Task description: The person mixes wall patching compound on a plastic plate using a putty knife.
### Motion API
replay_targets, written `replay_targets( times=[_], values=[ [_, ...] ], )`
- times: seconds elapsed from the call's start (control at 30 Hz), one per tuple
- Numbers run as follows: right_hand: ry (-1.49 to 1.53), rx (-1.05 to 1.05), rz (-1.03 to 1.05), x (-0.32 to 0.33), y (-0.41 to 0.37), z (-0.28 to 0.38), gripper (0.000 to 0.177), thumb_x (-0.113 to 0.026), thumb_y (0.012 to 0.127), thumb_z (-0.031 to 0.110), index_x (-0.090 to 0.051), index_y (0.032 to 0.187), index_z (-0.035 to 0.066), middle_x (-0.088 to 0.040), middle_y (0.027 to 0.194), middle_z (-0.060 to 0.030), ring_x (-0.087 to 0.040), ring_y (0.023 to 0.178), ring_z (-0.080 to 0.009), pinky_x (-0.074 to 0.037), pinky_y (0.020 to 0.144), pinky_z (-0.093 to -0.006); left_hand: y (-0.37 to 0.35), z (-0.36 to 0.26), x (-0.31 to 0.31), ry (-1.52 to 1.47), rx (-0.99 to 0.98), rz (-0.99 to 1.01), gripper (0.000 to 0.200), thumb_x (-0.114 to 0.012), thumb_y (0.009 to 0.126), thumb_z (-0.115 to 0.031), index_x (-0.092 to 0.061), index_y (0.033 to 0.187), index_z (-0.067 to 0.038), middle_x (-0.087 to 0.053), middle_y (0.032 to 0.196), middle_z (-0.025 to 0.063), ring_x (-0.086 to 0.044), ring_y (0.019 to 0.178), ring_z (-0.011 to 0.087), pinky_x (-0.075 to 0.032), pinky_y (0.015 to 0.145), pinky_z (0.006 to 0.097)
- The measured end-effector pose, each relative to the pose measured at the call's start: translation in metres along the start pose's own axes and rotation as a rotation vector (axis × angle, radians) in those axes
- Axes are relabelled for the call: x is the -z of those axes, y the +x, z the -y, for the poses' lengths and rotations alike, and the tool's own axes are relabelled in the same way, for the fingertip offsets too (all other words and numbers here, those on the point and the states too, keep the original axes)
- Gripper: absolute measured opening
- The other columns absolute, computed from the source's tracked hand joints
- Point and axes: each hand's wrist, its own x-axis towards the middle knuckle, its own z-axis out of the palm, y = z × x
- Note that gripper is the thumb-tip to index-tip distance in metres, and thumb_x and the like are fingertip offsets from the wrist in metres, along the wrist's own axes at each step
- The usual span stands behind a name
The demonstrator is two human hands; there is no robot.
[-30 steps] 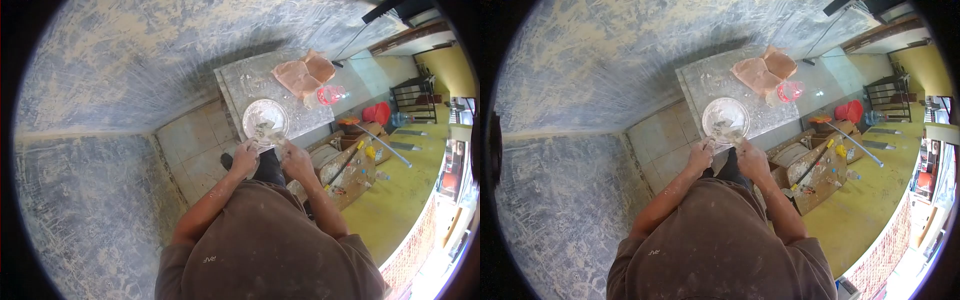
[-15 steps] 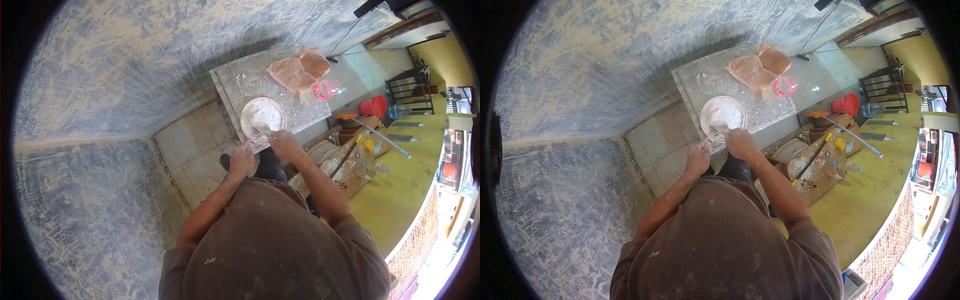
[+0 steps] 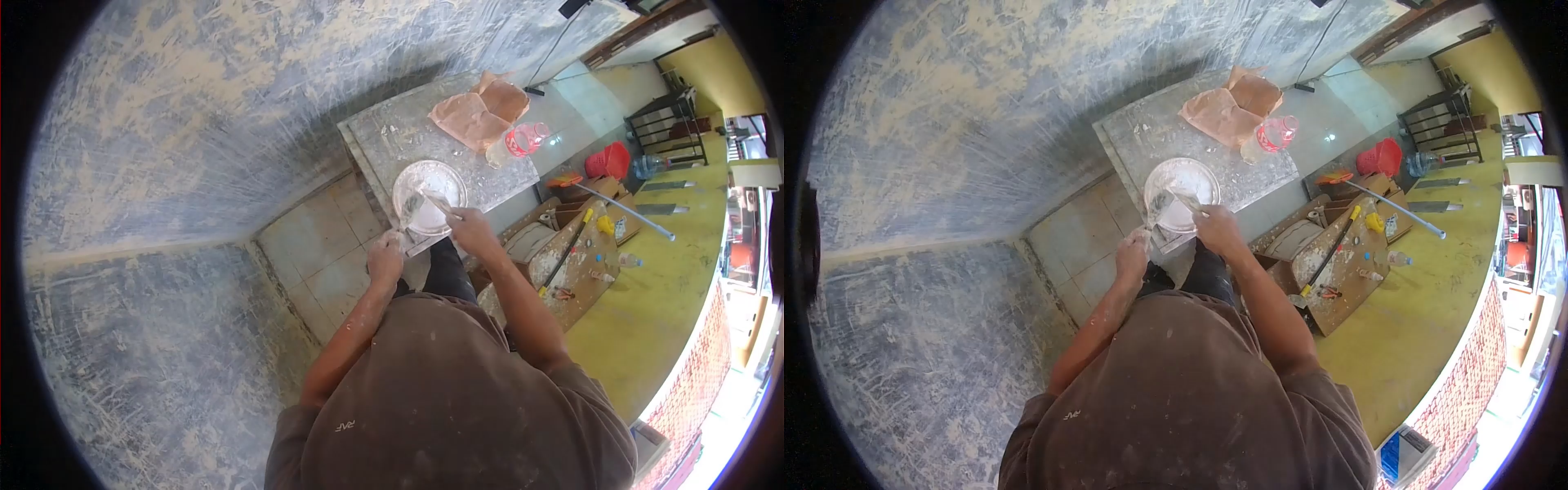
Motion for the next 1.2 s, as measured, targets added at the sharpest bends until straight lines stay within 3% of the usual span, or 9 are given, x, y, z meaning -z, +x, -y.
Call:
replay_targets(
  times=[0.1, 0.27, 0.33, 0.43, 0.77, 0.87, 0.97, 1.07, 1.2],
  values=[
    [0.092, -0.164, 0.029, 0.034, -0.050, 0.028, 0.034, -0.056, 0.090, 0.021, -0.066, 0.118, 0.004, -0.068, 0.079, -0.0212, -0.069, 0.079, -0.0324, -0.052, 0.074, -0.0406, -0.019, -0.015, 0.000, -0.118, 0.127, 0.083, 0.024, -0.052, 0.098, -0.017, -0.064, 0.113, -0.004, -0.058, 0.078, 0.0022, -0.053, 0.067, 0.0090, -0.044, 0.057, 0.0253],
    [0.066, 0.010, -0.039, 0.029, -0.071, 0.014, 0.042, -0.058, 0.088, 0.017, -0.060, 0.128, 0.006, -0.068, 0.072, -0.0150, -0.066, 0.065, -0.0250, -0.052, 0.066, -0.0377, -0.024, -0.018, -0.001, -0.176, 0.151, 0.176, 0.023, -0.054, 0.094, -0.012, -0.063, 0.112, -0.001, -0.060, 0.082, 0.0036, -0.059, 0.071, 0.0103, -0.045, 0.057, 0.0263],
    [-0.197, 0.276, -0.109, 0.017, -0.066, 0.007, 0.036, -0.052, 0.091, 0.021, -0.063, 0.122, 0.007, -0.068, 0.085, -0.0238, -0.067, 0.079, -0.0396, -0.054, 0.074, -0.0463, -0.018, -0.006, -0.008, 0.166, -0.157, 0.106, 0.036, -0.062, 0.087, -0.016, -0.058, 0.121, -0.006, -0.066, 0.100, 0.0190, -0.064, 0.092, 0.0341, -0.050, 0.081, 0.0413],
    [-0.234, 0.210, -0.067, 0.020, -0.039, 0.039, 0.032, -0.049, 0.091, 0.021, -0.066, 0.116, 0.011, -0.066, 0.091, -0.0263, -0.064, 0.087, -0.0447, -0.052, 0.079, -0.0523, -0.026, -0.010, -0.012, 0.410, -0.288, 0.043, 0.041, -0.064, 0.084, -0.020, -0.059, 0.123, -0.010, -0.065, 0.107, 0.0235, -0.058, 0.105, 0.0416, -0.044, 0.093, 0.0475],
    [-0.161, 0.306, 0.036, 0.017, 0.016, 0.009, 0.030, -0.055, 0.092, 0.025, -0.070, 0.112, 0.009, -0.067, 0.096, -0.0263, -0.065, 0.092, -0.0425, -0.052, 0.084, -0.0484, -0.048, -0.025, -0.039, 0.487, -0.103, -0.142, 0.052, -0.066, 0.084, -0.028, -0.058, 0.132, -0.007, -0.061, 0.113, 0.0291, -0.056, 0.107, 0.0429, -0.042, 0.096, 0.0477],
    [-0.139, 0.358, 0.072, 0.035, 0.021, 0.004, 0.029, -0.055, 0.092, 0.023, -0.070, 0.110, 0.007, -0.068, 0.095, -0.0253, -0.066, 0.090, -0.0413, -0.052, 0.082, -0.0473, -0.044, -0.008, -0.038, 0.589, -0.222, -0.271, 0.049, -0.065, 0.086, -0.027, -0.059, 0.130, -0.006, -0.063, 0.109, 0.0291, -0.058, 0.105, 0.0420, -0.045, 0.094, 0.0467],
    [-0.143, 0.444, 0.134, 0.040, 0.024, -0.018, 0.028, -0.055, 0.092, 0.019, -0.069, 0.113, 0.006, -0.068, 0.091, -0.0244, -0.066, 0.084, -0.0406, -0.052, 0.079, -0.0451, -0.046, -0.013, -0.050, 0.260, 0.001, -0.170, 0.049, -0.062, 0.087, -0.028, -0.058, 0.133, -0.010, -0.062, 0.117, 0.0271, -0.056, 0.110, 0.0431, -0.041, 0.099, 0.0480],
    [0.142, 0.312, 0.220, 0.009, 0.064, -0.036, 0.029, -0.055, 0.093, 0.021, -0.062, 0.115, 0.004, -0.065, 0.081, -0.0237, -0.064, 0.081, -0.0433, -0.051, 0.073, -0.0459, -0.068, -0.037, -0.063, 0.326, -0.112, -0.096, 0.049, -0.061, 0.087, -0.025, -0.057, 0.134, -0.011, -0.061, 0.120, 0.0274, -0.055, 0.113, 0.0425, -0.041, 0.100, 0.0466],
    [-0.027, 0.440, 0.122, 0.014, 0.054, -0.037, 0.029, -0.054, 0.093, 0.022, -0.060, 0.116, 0.004, -0.064, 0.086, -0.0261, -0.062, 0.087, -0.0462, -0.050, 0.076, -0.0473, -0.065, -0.036, -0.080, 0.545, -0.120, -0.268, 0.050, -0.063, 0.086, -0.025, -0.058, 0.132, -0.008, -0.063, 0.113, 0.0276, -0.058, 0.109, 0.0419, -0.044, 0.096, 0.0450]
  ],
)
